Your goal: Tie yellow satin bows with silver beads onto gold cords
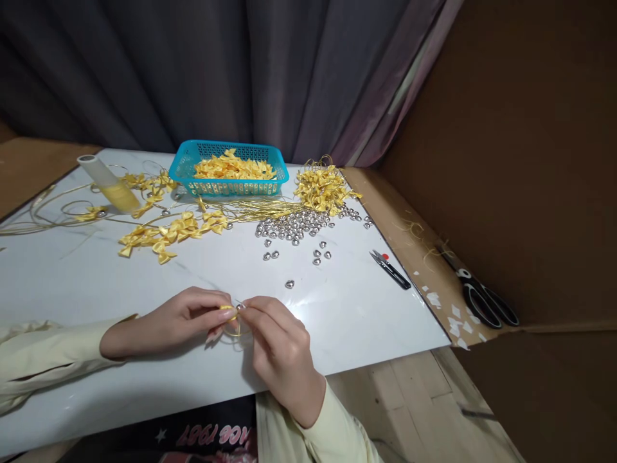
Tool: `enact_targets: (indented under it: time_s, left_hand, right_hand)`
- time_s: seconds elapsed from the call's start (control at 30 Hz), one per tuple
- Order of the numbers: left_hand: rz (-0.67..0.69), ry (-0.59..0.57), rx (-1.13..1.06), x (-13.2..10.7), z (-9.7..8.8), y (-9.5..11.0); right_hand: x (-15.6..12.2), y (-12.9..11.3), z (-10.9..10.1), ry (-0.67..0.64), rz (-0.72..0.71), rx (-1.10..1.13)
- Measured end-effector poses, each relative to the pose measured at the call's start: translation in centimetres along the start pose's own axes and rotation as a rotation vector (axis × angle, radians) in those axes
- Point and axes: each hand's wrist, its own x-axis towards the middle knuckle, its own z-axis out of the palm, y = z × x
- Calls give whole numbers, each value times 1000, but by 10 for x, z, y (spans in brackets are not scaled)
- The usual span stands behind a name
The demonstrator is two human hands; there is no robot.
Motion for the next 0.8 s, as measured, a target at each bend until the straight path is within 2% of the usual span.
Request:
enact_targets:
  time_s: [0.17,0.4,0.47,0.67,0.8]
  left_hand:
    - [-8,20,-2,-1,1,1]
    - [69,32,146,-2,1,4]
    - [85,51,159,-2,1,4]
    - [61,142,107,-2,2,4]
    - [22,266,69,0,1,3]
  right_hand:
    - [3,-2,1,17,33,56]
    - [10,-5,-4,-27,235,134]
    - [10,-5,-6,-21,254,148]
    - [3,-8,-15,87,266,167]
    - [-3,-9,-27,112,336,382]
